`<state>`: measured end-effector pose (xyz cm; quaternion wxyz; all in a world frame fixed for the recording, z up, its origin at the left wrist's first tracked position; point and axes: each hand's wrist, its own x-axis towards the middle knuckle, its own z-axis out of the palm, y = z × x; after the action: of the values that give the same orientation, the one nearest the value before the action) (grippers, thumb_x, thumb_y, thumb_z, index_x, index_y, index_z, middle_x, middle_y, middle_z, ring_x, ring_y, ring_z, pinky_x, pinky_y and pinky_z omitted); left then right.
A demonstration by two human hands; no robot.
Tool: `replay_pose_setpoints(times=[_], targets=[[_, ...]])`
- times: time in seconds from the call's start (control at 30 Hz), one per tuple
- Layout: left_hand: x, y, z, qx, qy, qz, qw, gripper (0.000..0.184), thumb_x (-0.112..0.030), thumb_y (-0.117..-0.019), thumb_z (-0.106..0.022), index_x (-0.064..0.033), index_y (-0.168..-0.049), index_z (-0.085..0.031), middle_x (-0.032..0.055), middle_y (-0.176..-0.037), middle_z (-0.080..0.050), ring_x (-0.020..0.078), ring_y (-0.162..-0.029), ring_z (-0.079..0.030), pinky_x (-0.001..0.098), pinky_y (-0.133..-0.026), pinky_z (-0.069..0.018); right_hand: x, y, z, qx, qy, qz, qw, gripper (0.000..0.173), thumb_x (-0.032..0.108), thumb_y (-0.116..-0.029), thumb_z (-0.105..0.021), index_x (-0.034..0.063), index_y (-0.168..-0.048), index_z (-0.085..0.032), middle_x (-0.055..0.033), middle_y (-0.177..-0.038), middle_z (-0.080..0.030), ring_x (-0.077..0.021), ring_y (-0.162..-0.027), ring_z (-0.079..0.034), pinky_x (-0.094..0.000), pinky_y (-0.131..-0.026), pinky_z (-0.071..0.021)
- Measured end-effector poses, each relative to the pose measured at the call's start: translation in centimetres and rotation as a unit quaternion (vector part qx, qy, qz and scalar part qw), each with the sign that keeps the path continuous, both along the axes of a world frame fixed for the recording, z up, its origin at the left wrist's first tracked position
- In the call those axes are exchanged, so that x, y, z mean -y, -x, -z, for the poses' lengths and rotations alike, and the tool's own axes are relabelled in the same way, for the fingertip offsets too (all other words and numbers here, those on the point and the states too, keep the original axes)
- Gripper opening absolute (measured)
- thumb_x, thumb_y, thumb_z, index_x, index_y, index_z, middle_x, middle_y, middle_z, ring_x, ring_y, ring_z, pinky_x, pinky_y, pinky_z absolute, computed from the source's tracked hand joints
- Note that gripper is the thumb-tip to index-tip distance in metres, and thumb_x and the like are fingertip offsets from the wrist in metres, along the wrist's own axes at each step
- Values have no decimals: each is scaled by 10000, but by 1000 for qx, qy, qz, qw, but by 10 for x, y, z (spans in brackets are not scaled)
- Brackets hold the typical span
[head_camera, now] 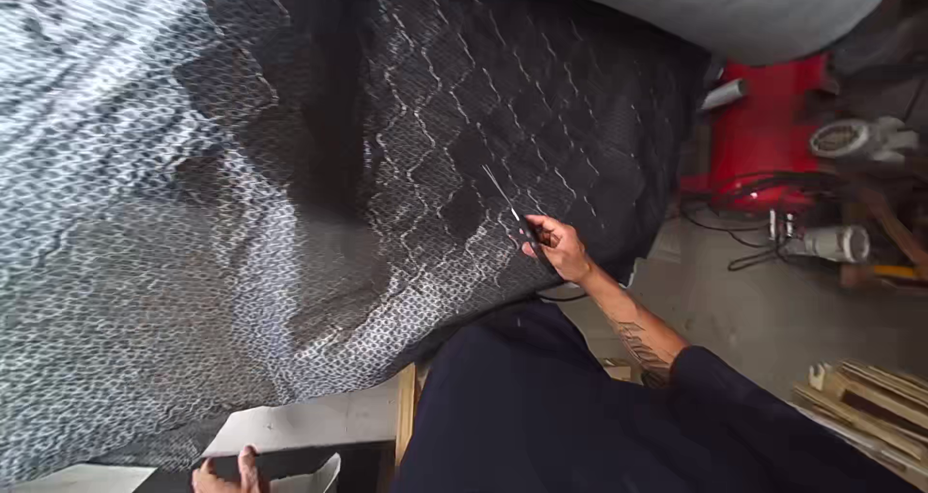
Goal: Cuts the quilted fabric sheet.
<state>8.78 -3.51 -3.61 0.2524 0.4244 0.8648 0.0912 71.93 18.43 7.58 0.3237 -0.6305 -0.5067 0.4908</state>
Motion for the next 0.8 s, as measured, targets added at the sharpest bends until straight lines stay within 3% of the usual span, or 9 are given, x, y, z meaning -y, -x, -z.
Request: replay_pose_setpoints(times=[0.07,0.17,0.3,0.47,0.63,0.8], targets=[[29,-89,27,78,54,26,995,723,-306,-1037,-558,177,-1504,-292,438,-1551,-278,550,-1466,-306,594,-1228,-256,1,-58,1,3,-11,34,999,539,253,-912,-736,-43,-1338,-588,-106,-1161,-702,-99,-858,-688,-275,-761,-597],[63,-215,42,161,139,9,977,715,-330,-1043,-575,98,-1547,-303,395,-1537,-362,538,-1430,-382,656,-1180,-303,4,-150,6,1,-17,85,996,500,196,-914,-726,-7,-1348,-582,-100,-1148,-696,-125,-835,-684,-311,-731,-603],[86,-337,37,270,233,26,934,630,-252,-1039,-595,54,-1539,-365,327,-1519,-446,444,-1412,-459,567,-1181,-357,26,-266,6,3,-11,143,990,473,131,-958,-602,47,-1415,-516,-73,-1158,-655,-117,-779,-635,-297,-625,-564],[69,-425,48,269,237,114,927,560,-305,-1042,-588,22,-1483,-479,284,-1431,-563,413,-1346,-546,590,-1150,-403,68,-354,14,-32,45,192,980,433,256,-1006,-585,107,-1408,-518,-28,-1146,-647,-90,-741,-612,-275,-628,-552],[22,-504,66,252,214,226,916,559,-355,-1045,-571,6,-1467,-503,264,-1405,-593,427,-1310,-573,642,-1116,-417,131,-404,38,-27,61,168,983,447,148,-948,-616,25,-1374,-558,-75,-1143,-669,-127,-846,-653,-297,-707,-574],[-8,-600,75,252,168,279,911,496,-408,-1056,-529,-24,-1357,-618,254,-1290,-660,419,-1238,-620,649,-1079,-442,205,-454,32,-1,78,185,980,419,138,-954,-637,3,-1343,-557,-77,-1092,-668,-130,-806,-658,-292,-683,-586]])
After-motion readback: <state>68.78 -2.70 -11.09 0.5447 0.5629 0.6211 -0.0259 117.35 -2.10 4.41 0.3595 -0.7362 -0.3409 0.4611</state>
